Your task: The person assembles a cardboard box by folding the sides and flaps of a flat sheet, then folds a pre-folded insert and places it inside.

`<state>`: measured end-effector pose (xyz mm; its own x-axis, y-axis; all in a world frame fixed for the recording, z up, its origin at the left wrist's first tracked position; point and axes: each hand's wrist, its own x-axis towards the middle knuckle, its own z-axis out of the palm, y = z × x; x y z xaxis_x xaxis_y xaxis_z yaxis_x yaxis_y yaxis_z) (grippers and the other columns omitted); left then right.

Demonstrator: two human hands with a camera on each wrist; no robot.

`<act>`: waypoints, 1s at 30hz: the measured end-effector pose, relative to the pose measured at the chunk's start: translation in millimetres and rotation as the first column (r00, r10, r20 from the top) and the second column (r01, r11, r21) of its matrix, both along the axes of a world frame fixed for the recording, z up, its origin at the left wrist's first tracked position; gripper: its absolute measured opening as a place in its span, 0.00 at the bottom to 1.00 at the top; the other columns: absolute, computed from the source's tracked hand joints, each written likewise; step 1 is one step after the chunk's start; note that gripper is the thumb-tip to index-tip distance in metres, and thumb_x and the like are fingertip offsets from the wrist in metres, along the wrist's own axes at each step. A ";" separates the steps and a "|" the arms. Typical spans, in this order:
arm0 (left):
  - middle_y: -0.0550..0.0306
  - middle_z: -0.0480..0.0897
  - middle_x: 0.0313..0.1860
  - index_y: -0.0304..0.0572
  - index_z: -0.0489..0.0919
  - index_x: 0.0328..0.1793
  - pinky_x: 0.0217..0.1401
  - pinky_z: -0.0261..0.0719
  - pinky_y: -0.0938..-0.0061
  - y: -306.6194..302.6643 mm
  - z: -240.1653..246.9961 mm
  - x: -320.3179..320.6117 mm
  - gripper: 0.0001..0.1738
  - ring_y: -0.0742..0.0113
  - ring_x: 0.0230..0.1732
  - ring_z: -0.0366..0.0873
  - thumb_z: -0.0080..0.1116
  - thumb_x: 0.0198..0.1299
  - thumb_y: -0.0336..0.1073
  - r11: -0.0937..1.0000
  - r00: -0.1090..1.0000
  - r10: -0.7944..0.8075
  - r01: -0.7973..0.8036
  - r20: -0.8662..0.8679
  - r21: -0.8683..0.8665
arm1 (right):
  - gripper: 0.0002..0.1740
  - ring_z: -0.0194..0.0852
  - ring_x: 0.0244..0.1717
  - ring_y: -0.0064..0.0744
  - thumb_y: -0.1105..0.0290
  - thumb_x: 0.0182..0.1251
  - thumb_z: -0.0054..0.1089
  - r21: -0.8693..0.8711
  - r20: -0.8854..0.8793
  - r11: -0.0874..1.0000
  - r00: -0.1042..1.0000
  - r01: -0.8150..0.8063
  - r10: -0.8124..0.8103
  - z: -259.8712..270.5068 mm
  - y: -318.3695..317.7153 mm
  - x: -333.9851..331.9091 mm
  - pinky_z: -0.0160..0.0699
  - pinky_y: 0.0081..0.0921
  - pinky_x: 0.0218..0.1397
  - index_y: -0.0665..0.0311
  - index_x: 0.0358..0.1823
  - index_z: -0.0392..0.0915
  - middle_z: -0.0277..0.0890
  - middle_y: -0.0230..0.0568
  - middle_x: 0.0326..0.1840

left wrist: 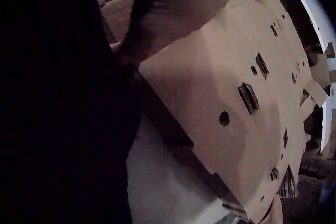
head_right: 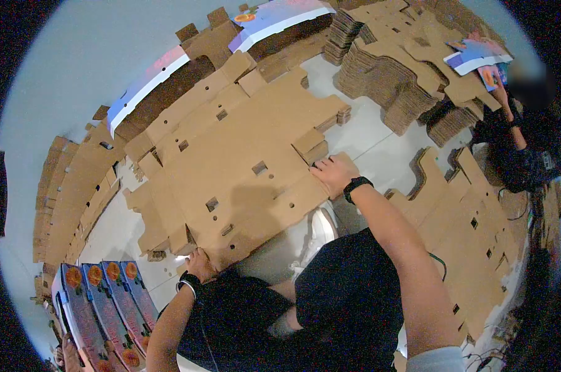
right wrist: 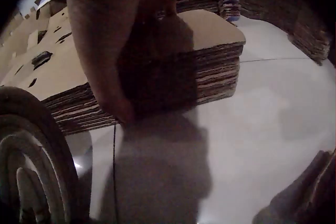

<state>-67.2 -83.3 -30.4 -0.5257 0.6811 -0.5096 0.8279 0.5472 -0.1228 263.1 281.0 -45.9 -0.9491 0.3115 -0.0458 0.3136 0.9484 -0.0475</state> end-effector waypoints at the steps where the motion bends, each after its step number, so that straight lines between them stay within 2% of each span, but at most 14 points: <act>1: 0.43 0.73 0.56 0.32 0.64 0.58 0.63 0.61 0.50 -2.1 0.8 -1.6 0.42 0.48 0.62 0.68 0.68 0.42 0.51 1.000 1.000 0.000 0.000 -0.001 0.002 | 0.45 0.66 0.58 0.43 0.63 0.31 0.72 0.002 -0.001 1.000 1.000 0.000 0.000 -1.4 0.5 -3.1 0.63 0.40 0.62 0.61 0.58 0.64 0.69 0.45 0.52; 10: 0.47 0.70 0.59 0.38 0.64 0.61 0.65 0.63 0.56 11.4 6.7 -9.1 0.53 0.52 0.63 0.67 0.77 0.25 0.49 1.000 1.000 0.000 0.000 -0.015 -0.018 | 0.45 0.64 0.59 0.45 0.60 0.30 0.73 -0.057 0.004 0.998 0.999 0.033 -0.033 12.3 3.4 -12.0 0.58 0.41 0.67 0.60 0.57 0.64 0.67 0.46 0.54; 12: 0.49 0.70 0.60 0.38 0.63 0.62 0.65 0.63 0.58 16.1 6.9 -7.0 0.55 0.54 0.64 0.66 0.78 0.25 0.50 0.990 0.999 0.010 -0.015 -0.041 -0.143 | 0.45 0.64 0.60 0.45 0.58 0.33 0.73 -0.080 0.093 0.994 0.993 0.076 -0.068 17.9 0.6 -12.9 0.57 0.43 0.67 0.59 0.57 0.64 0.67 0.45 0.54; 16: 0.48 0.69 0.60 0.38 0.62 0.63 0.65 0.63 0.58 14.7 -8.8 -10.5 0.57 0.54 0.66 0.65 0.79 0.24 0.50 0.990 0.996 -0.006 -0.007 -0.090 -0.138 | 0.38 0.64 0.61 0.45 0.58 0.42 0.69 -0.103 0.059 0.994 0.998 0.044 -0.038 16.7 0.9 -10.9 0.55 0.44 0.68 0.59 0.57 0.65 0.68 0.45 0.53; 19: 0.49 0.68 0.63 0.37 0.60 0.66 0.68 0.57 0.45 16.5 -17.8 -13.8 0.56 0.52 0.68 0.62 0.75 0.31 0.53 0.984 0.996 -0.020 0.005 -0.082 -0.181 | 0.32 0.64 0.60 0.43 0.59 0.51 0.63 0.038 0.076 0.993 0.991 0.111 -0.114 2.5 -6.7 -10.4 0.54 0.43 0.69 0.59 0.58 0.65 0.69 0.44 0.55; 21: 0.52 0.66 0.67 0.41 0.59 0.70 0.67 0.47 0.30 12.6 -24.1 -16.5 0.51 0.50 0.71 0.58 0.67 0.42 0.56 0.980 0.986 0.111 -0.128 -0.121 -0.152 | 0.30 0.63 0.62 0.41 0.62 0.56 0.58 0.417 0.046 0.899 0.985 0.133 -0.167 4.3 -22.9 -14.4 0.51 0.41 0.71 0.59 0.61 0.66 0.69 0.43 0.56; 22: 0.52 0.66 0.67 0.41 0.59 0.70 0.67 0.47 0.30 12.4 -18.6 -16.5 0.51 0.50 0.71 0.58 0.67 0.42 0.56 0.981 0.986 0.115 -0.133 -0.125 -0.142 | 0.30 0.63 0.62 0.41 0.62 0.56 0.58 0.426 0.039 0.895 0.986 0.132 -0.164 17.5 -32.9 -17.1 0.51 0.41 0.71 0.59 0.61 0.66 0.69 0.43 0.56; 24: 0.52 0.65 0.70 0.48 0.62 0.71 0.63 0.38 0.20 14.6 -9.8 -16.0 0.43 0.52 0.73 0.57 0.60 0.50 0.55 0.966 0.961 0.149 -0.192 -0.232 -0.176 | 0.34 0.65 0.63 0.45 0.55 0.55 0.60 0.303 0.154 0.936 0.959 0.182 -0.236 51.9 -51.1 -14.8 0.52 0.48 0.70 0.59 0.63 0.66 0.72 0.46 0.58; 25: 0.52 0.65 0.70 0.48 0.62 0.71 0.63 0.38 0.20 -13.1 -39.8 -42.0 0.43 0.52 0.73 0.57 0.60 0.50 0.55 0.967 0.960 0.157 -0.197 -0.233 -0.161 | 0.34 0.65 0.63 0.45 0.55 0.55 0.60 0.316 0.148 0.932 0.961 0.178 -0.233 67.9 -57.9 -6.6 0.52 0.48 0.70 0.59 0.63 0.66 0.72 0.46 0.58; 26: 0.50 0.67 0.69 0.49 0.65 0.70 0.66 0.44 0.25 -32.0 -63.2 -77.2 0.42 0.51 0.71 0.59 0.61 0.49 0.56 0.976 0.980 0.194 -0.197 -0.035 -0.091 | 0.39 0.64 0.64 0.48 0.49 0.52 0.63 -0.059 0.139 0.967 0.962 0.247 -0.237 84.0 -63.5 5.9 0.50 0.55 0.70 0.59 0.64 0.66 0.71 0.49 0.59; 27: 0.48 0.68 0.68 0.50 0.68 0.69 0.68 0.49 0.31 -33.6 -71.9 -137.7 0.42 0.51 0.70 0.62 0.62 0.48 0.57 0.978 0.965 0.208 -0.208 0.163 -0.017 | 0.44 0.62 0.65 0.52 0.42 0.48 0.65 -0.425 0.129 0.863 0.962 0.272 -0.240 105.7 -69.7 13.3 0.48 0.62 0.70 0.59 0.64 0.67 0.70 0.52 0.61; 28: 0.45 0.70 0.66 0.49 0.69 0.68 0.68 0.55 0.39 -40.4 -21.3 -154.7 0.42 0.49 0.68 0.65 0.63 0.47 0.59 0.985 0.950 0.073 -0.117 0.304 0.130 | 0.42 0.68 0.61 0.51 0.39 0.54 0.59 -0.380 0.131 0.887 0.965 0.262 -0.229 140.1 -80.2 17.6 0.51 0.59 0.69 0.58 0.64 0.68 0.73 0.53 0.58; 29: 0.43 0.71 0.65 0.49 0.70 0.67 0.68 0.61 0.47 -44.3 76.4 -156.5 0.43 0.47 0.66 0.68 0.63 0.46 0.61 0.959 0.907 -0.082 -0.042 0.414 0.281 | 0.42 0.68 0.61 0.51 0.39 0.54 0.59 -0.374 0.121 0.893 0.968 0.251 -0.222 159.4 -85.7 22.3 0.51 0.59 0.69 0.58 0.64 0.68 0.73 0.53 0.58; 30: 0.41 0.74 0.61 0.47 0.72 0.64 0.63 0.68 0.59 -35.9 207.0 -86.0 0.44 0.46 0.63 0.71 0.66 0.43 0.62 0.894 0.922 0.387 -0.380 0.019 0.238 | 0.41 0.69 0.60 0.51 0.39 0.54 0.58 -0.348 0.104 0.880 0.946 0.323 -0.306 173.3 -88.6 32.3 0.53 0.55 0.69 0.57 0.64 0.68 0.74 0.52 0.58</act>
